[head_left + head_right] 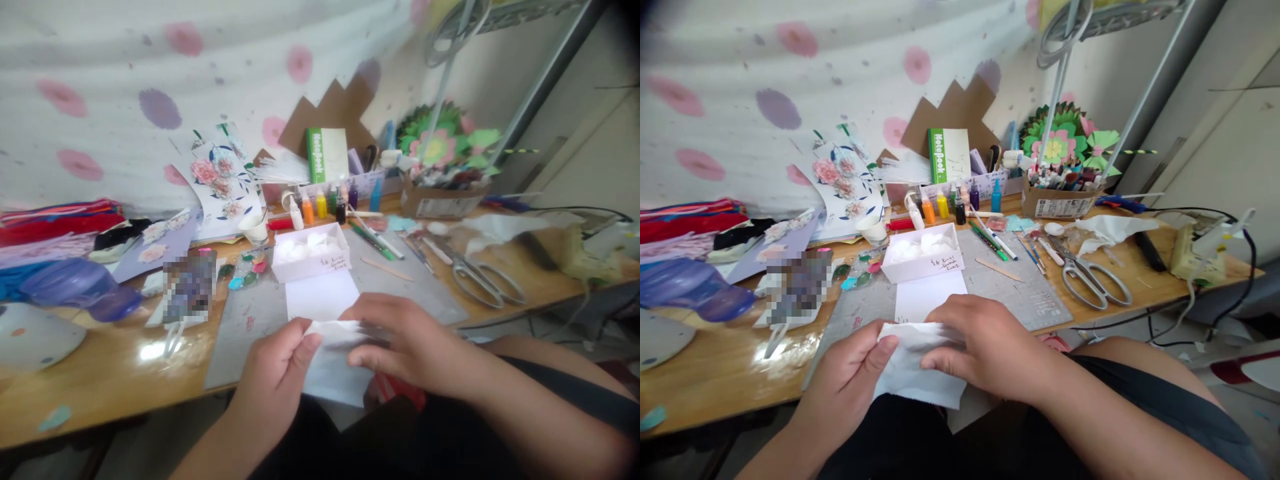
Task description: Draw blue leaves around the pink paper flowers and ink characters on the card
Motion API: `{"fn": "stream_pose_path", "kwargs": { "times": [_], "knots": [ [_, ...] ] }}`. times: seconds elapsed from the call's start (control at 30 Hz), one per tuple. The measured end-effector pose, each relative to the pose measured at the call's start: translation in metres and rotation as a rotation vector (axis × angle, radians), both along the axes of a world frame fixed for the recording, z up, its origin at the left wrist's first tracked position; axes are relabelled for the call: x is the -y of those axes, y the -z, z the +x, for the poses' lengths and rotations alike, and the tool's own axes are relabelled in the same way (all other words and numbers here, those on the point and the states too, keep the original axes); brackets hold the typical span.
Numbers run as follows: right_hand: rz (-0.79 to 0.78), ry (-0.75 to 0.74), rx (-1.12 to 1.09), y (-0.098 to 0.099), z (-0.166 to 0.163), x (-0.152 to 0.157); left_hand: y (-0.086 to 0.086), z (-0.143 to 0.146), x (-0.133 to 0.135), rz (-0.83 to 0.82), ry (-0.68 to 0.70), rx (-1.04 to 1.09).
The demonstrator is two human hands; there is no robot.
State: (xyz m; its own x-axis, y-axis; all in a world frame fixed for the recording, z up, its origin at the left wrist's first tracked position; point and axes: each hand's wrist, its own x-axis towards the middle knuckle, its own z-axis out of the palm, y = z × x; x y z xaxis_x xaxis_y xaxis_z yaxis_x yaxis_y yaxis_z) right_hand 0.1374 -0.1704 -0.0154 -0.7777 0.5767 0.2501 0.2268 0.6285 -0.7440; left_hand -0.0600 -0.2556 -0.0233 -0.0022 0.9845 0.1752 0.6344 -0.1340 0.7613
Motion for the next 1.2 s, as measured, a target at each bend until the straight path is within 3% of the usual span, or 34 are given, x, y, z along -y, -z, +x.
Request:
{"fn": "stream_pose_path", "kwargs": {
  "times": [0.23,0.37,0.47,0.57,0.73,0.8,0.9,1.03,1.2],
  "knots": [
    [0.108,0.013,0.145,-0.002,-0.004,0.003,0.002,-0.001,-0.001,0.158,-0.086,-0.256],
    [0.084,0.032,0.200,0.001,-0.004,0.004,0.003,-0.002,-0.003,0.307,-0.102,-0.459],
    [0.048,0.029,0.226,0.001,-0.001,0.004,0.004,-0.007,-0.003,0.354,-0.116,-0.491],
    [0.008,0.010,0.239,-0.001,0.002,0.004,0.005,-0.015,-0.006,0.243,-0.104,-0.375],
    [-0.047,0.014,0.270,-0.005,0.001,-0.002,0.000,-0.020,-0.014,-0.251,0.039,0.076],
    [-0.036,0.017,0.298,-0.004,-0.001,-0.006,0.000,-0.016,-0.016,-0.347,0.064,0.149],
    [-0.037,0.013,0.342,-0.003,0.000,-0.013,0.005,-0.012,-0.019,-0.340,0.025,0.162],
    [-0.163,0.028,0.376,-0.002,0.009,-0.027,0.019,-0.013,-0.020,-0.267,-0.140,0.261],
    [-0.259,0.082,0.375,0.002,0.012,-0.053,0.032,-0.016,-0.024,-0.362,-0.193,0.496]
  ]
}}
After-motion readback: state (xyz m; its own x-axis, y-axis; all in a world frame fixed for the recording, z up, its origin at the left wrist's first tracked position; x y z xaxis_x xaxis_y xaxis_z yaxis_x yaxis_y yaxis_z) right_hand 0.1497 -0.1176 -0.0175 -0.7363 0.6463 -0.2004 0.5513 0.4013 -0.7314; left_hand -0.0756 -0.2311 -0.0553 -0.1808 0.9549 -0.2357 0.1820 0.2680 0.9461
